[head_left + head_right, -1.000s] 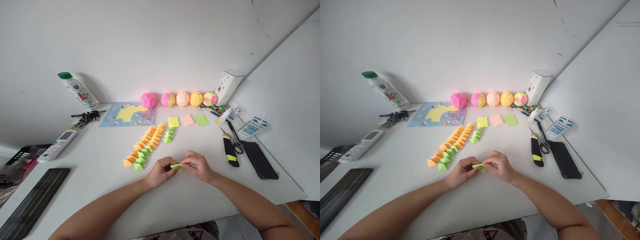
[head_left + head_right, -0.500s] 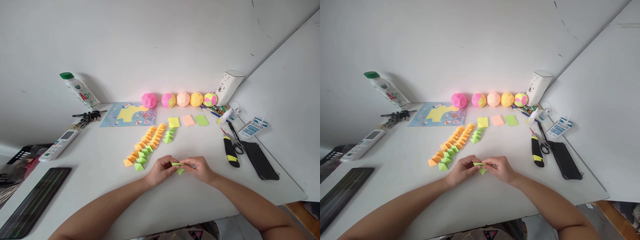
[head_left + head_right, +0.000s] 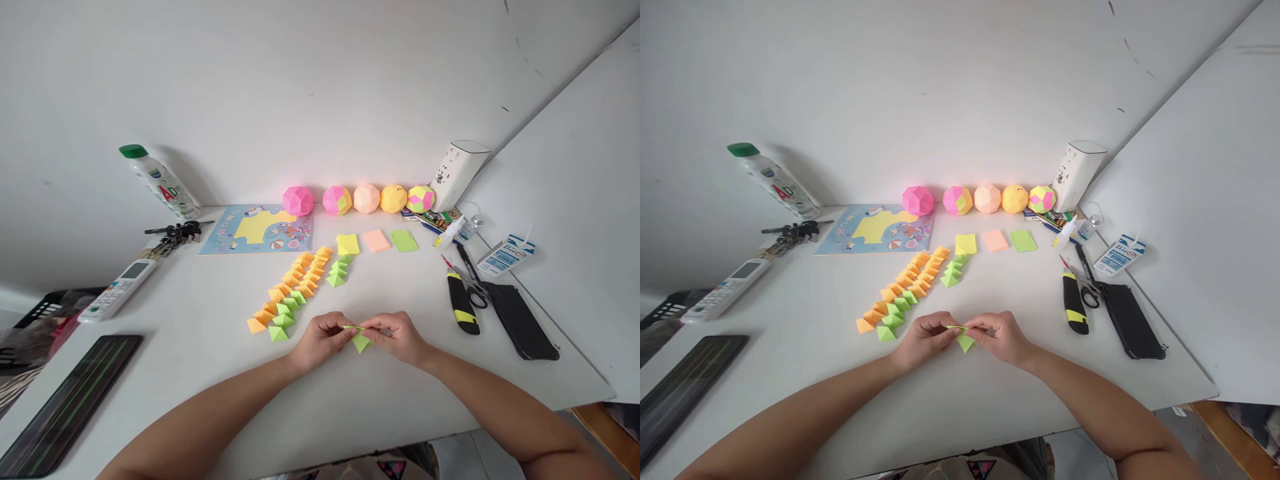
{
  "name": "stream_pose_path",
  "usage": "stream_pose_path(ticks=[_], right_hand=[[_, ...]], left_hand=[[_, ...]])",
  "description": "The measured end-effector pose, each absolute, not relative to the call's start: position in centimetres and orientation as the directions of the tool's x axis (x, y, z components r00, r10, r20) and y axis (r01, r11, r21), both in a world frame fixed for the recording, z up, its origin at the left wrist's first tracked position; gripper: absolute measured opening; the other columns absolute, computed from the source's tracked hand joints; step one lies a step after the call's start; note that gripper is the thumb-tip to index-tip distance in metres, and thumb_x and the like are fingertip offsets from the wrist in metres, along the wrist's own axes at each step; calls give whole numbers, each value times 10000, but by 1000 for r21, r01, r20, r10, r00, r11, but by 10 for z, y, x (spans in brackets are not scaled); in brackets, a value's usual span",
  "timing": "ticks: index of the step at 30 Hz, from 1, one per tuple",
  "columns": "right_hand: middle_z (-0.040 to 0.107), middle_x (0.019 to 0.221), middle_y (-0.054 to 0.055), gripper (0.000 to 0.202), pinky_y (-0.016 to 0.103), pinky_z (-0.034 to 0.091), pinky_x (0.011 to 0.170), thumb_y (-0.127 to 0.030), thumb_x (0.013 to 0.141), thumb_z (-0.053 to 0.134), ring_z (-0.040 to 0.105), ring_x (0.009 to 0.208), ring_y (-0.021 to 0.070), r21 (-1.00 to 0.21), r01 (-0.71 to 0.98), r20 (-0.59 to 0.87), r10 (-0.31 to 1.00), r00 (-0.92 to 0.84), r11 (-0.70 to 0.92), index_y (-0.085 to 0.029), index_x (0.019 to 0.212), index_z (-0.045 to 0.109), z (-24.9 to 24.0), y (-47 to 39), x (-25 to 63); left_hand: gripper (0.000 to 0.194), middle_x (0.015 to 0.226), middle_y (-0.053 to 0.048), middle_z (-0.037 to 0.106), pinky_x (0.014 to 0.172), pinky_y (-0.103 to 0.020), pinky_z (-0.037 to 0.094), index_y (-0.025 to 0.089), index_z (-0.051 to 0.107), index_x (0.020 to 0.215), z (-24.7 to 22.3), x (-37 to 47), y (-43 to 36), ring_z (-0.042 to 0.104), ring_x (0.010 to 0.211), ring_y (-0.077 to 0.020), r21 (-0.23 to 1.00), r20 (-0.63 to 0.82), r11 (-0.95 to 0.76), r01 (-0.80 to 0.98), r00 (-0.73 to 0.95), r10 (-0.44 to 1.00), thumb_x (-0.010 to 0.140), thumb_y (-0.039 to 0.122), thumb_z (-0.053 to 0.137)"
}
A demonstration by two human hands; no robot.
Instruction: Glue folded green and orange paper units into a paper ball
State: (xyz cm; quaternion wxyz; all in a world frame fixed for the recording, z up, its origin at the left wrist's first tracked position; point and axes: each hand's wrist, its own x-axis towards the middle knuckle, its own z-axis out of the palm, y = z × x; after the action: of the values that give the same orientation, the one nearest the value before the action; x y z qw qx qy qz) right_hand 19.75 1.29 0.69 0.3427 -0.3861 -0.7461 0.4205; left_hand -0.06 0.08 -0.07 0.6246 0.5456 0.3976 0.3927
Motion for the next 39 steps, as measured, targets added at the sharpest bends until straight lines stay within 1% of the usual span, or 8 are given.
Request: stream_pose_path(ticks=[2, 7, 12, 17, 26, 32, 39], right_hand=[[714, 690, 39, 166, 205, 490, 518, -277, 823, 612, 609, 549, 121, -894, 294, 171, 864, -474, 338, -157, 866, 718, 8, 13, 198], [719, 711, 45, 182, 209, 487, 532, -291, 830, 603, 613, 573, 126, -902, 296, 142, 863, -485, 315, -158, 866, 720, 9, 13, 198], [707, 684, 39, 191, 206, 481, 529, -301, 832, 600, 596, 562, 120, -898, 301, 143, 860, -490, 321, -154, 860, 719, 8, 14, 198], [695, 665, 35, 197, 204, 476, 521, -305, 838, 591, 578, 550, 115, -892, 309, 145, 855, -499, 331, -153, 850, 715, 9, 14, 198], [713, 704, 38, 185, 218, 501, 536, -302, 843, 587, 616, 577, 131, -880, 292, 200, 851, -486, 373, -169, 851, 716, 10, 14, 198], [720, 715, 42, 171, 226, 517, 556, -284, 839, 594, 631, 591, 138, -860, 290, 249, 842, -479, 419, -165, 856, 715, 8, 14, 198], [712, 688, 39, 186, 218, 495, 505, -299, 849, 585, 611, 562, 132, -828, 313, 287, 832, -474, 465, -169, 852, 718, 7, 15, 199]], left_hand=[[239, 589, 32, 468, 477, -217, 349, 132, 645, 756, 0, -1, 0, 409, 494, -63, 993, -68, 102, -67, 385, 920, 784, 369, 631], [215, 701, 0, 528, 512, -219, 374, 134, 645, 807, 0, 0, 0, 453, 565, -74, 989, -34, 88, -117, 399, 916, 752, 340, 670], [232, 628, 19, 496, 477, -218, 361, 129, 640, 778, -2, 0, 0, 418, 506, -64, 992, -69, 104, -68, 398, 915, 768, 360, 647], [245, 615, 21, 494, 478, -220, 376, 135, 637, 767, -3, -1, -1, 436, 499, -68, 995, -63, 86, -42, 397, 916, 772, 380, 639], [261, 597, 31, 481, 483, -221, 374, 138, 625, 725, -2, 0, 1, 432, 493, -67, 993, -74, 102, -56, 365, 928, 760, 396, 648], [271, 570, 34, 484, 479, -221, 360, 139, 613, 708, 0, -2, 2, 422, 486, -69, 984, -107, 149, -95, 353, 929, 744, 403, 662], [262, 540, 37, 497, 481, -222, 356, 138, 619, 686, 1, -2, 4, 421, 472, -67, 967, -141, 205, -152, 350, 926, 716, 387, 693]])
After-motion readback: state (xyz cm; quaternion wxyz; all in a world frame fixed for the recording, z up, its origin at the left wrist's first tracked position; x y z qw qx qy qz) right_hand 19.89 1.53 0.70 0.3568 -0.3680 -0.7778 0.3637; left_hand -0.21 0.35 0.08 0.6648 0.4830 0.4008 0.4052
